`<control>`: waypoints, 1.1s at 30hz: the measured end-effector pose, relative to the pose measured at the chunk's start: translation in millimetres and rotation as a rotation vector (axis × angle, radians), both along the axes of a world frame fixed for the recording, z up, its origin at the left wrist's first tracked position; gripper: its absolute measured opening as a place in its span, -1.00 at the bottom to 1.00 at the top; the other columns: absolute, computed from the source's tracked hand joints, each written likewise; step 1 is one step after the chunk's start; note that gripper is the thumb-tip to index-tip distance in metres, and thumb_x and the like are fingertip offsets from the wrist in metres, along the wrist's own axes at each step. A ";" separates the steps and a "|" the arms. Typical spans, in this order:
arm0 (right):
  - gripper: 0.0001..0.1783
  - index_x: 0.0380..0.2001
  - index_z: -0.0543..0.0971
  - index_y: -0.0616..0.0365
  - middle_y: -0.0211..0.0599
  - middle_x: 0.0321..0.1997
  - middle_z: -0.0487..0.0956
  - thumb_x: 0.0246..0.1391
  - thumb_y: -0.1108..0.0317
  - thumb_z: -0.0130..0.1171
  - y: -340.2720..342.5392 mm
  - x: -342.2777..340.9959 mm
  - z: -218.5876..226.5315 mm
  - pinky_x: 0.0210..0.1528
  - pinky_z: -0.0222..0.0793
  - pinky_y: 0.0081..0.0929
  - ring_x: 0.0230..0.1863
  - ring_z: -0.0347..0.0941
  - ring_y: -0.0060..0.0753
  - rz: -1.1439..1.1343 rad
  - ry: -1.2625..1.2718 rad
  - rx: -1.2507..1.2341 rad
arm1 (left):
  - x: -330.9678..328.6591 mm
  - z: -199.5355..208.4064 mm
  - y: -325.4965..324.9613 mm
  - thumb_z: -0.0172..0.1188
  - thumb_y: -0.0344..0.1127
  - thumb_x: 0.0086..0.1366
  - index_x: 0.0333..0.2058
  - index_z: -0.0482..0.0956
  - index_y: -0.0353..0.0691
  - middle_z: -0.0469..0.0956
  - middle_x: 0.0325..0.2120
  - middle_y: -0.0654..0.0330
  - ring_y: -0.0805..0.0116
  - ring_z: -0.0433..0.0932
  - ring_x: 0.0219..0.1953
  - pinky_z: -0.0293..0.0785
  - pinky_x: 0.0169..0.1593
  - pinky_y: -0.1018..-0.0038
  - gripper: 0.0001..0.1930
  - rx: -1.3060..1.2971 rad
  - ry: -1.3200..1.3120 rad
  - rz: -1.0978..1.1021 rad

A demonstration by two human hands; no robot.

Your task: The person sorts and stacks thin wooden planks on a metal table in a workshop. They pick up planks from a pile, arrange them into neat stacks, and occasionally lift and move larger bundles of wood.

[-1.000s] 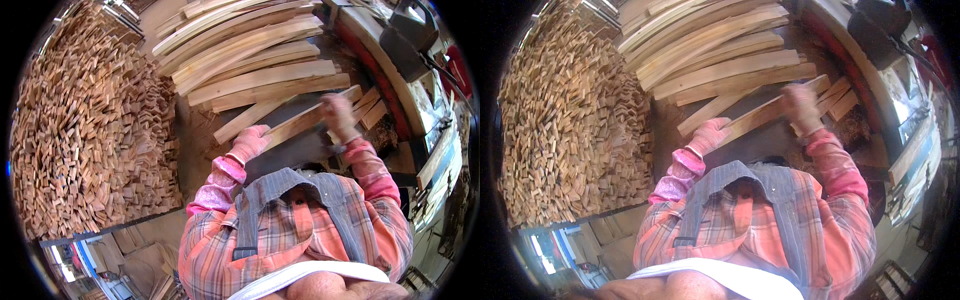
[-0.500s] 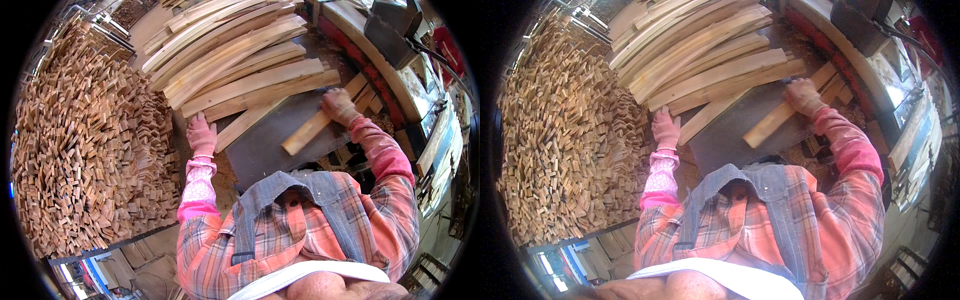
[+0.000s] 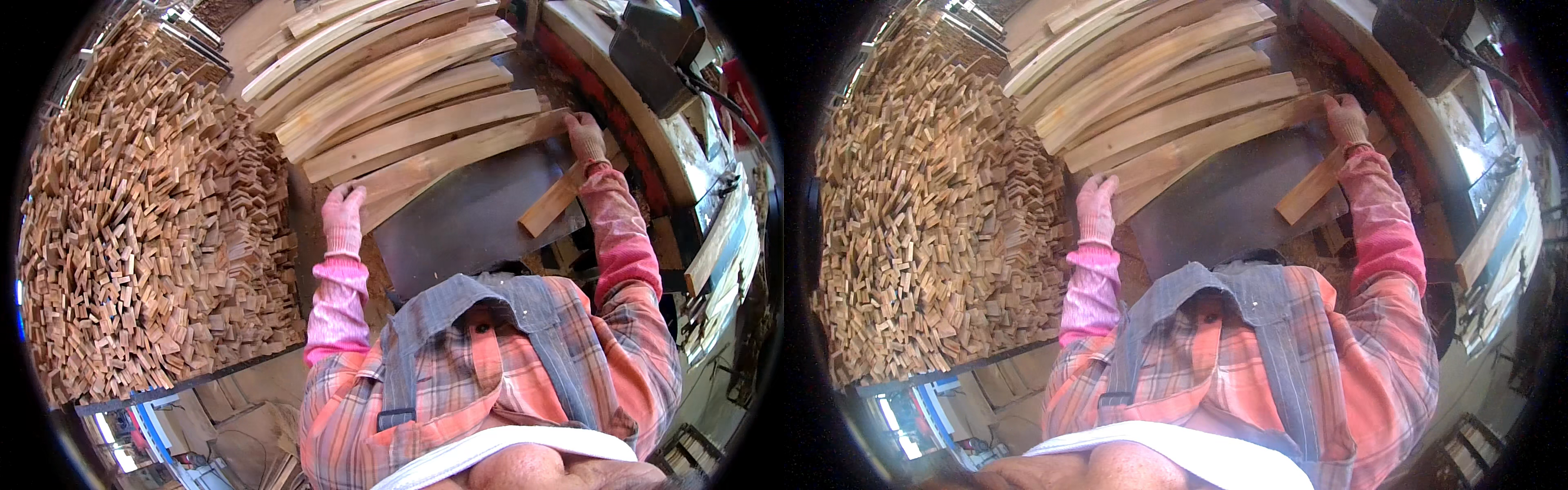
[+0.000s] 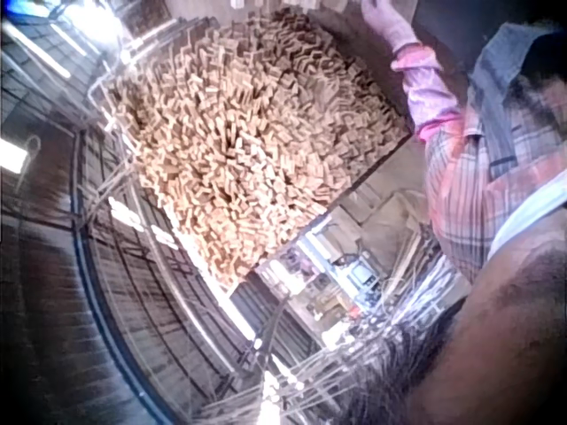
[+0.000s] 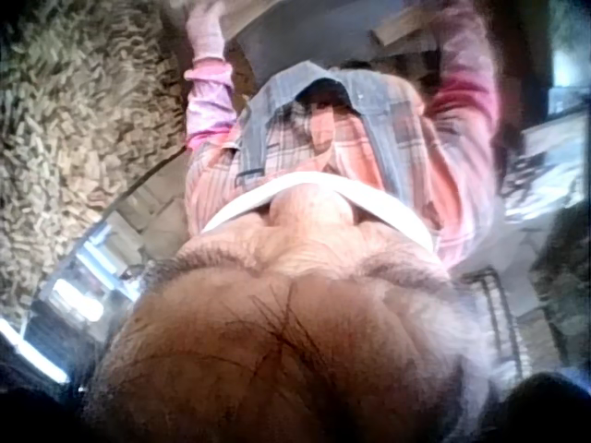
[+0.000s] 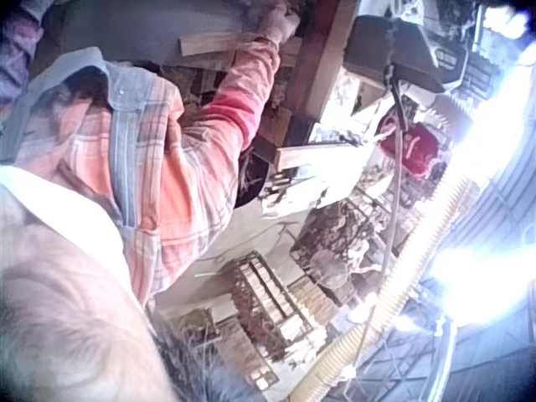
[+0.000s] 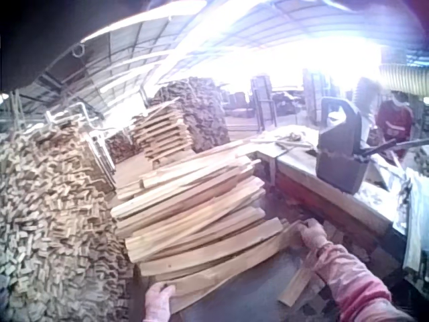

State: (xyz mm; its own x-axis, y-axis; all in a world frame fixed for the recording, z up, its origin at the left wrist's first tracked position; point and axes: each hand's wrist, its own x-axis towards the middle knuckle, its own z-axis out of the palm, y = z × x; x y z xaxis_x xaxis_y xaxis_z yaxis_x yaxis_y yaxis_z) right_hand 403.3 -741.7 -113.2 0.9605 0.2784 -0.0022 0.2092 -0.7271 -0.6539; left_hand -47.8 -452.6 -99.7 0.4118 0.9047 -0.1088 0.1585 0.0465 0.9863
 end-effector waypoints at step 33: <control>-0.78 -0.22 0.68 0.15 -0.07 -0.12 0.67 0.14 0.27 0.25 -56.7 -42.3 -10.4 0.06 0.50 -0.08 -0.03 0.58 0.13 0.342 -0.545 -0.030 | 36.5 46.8 -25.8 0.36 -0.09 0.33 0.04 0.69 -0.20 0.73 -0.10 0.05 0.21 0.70 -0.04 0.56 0.07 0.34 -0.59 0.459 0.593 -0.678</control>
State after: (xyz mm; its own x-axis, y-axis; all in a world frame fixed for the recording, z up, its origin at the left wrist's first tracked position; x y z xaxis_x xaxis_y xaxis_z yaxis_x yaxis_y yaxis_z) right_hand 360.9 -798.4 -123.6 0.6827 0.5767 0.4488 0.7292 -0.5767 -0.3682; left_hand -11.2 -478.4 -52.9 0.8470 0.5059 -0.1631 0.4813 -0.5998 0.6392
